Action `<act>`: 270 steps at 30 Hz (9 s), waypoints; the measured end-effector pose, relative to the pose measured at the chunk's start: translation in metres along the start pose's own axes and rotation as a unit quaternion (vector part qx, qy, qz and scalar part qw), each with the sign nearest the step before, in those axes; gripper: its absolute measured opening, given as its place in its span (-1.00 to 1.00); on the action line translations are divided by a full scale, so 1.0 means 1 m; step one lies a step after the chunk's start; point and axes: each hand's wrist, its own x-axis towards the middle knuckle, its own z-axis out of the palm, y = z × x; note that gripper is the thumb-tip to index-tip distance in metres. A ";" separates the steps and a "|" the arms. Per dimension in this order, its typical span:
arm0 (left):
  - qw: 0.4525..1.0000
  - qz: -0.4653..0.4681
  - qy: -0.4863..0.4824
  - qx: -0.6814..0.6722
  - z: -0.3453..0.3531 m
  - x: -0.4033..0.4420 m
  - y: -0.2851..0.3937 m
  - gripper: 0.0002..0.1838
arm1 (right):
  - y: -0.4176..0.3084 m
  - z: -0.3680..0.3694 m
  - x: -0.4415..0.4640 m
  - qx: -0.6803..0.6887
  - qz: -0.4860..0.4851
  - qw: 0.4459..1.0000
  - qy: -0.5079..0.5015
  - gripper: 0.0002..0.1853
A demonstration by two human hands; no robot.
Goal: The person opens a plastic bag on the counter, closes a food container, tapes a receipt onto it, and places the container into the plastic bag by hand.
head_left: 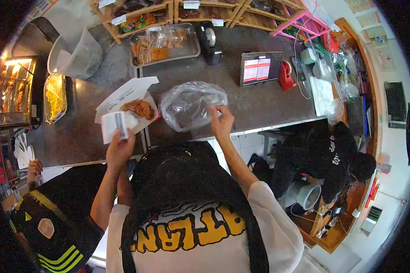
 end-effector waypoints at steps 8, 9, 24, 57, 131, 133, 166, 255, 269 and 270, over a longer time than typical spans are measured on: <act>0.948 -0.186 0.076 -0.245 -0.005 0.068 -0.039 -0.59 | 0.021 0.004 -0.008 0.093 0.074 0.993 0.022 -0.80; 0.935 -0.186 0.095 -0.287 0.000 0.069 -0.039 -0.67 | 0.021 0.006 -0.007 0.110 0.084 0.990 0.012 -0.81; 0.944 -0.127 -0.101 -0.287 0.060 -0.014 -0.049 -0.74 | -0.032 0.044 0.003 0.179 0.109 0.952 -0.224 -0.81; 0.753 0.257 0.015 0.605 0.008 0.068 -0.083 -0.70 | -0.049 0.036 -0.017 0.346 0.160 0.864 -0.329 -0.63; 0.383 0.319 -0.345 0.795 0.117 0.048 -0.191 -0.63 | -0.076 -0.058 0.060 0.187 0.053 0.904 -0.380 -0.51; 0.326 0.295 -0.374 0.816 0.111 0.051 -0.193 -0.67 | -0.077 -0.060 0.058 0.241 0.073 0.907 -0.336 -0.48; 0.525 0.241 -0.344 0.740 0.123 0.032 -0.192 -0.35 | -0.127 -0.016 0.016 0.354 0.145 0.909 -0.166 -0.78; 0.063 0.123 -0.285 0.948 -0.023 0.238 -0.233 0.28 | 0.150 -0.030 0.038 -0.236 0.337 0.866 -0.285 -0.69; 0.385 -0.214 -0.124 0.889 0.126 0.143 -0.219 -0.29 | 0.063 -0.058 0.119 0.239 0.442 0.861 -0.083 -0.82; 0.381 -0.205 -0.101 0.896 0.134 0.135 -0.204 -0.29 | 0.059 -0.047 0.127 0.242 0.453 0.851 -0.109 -0.82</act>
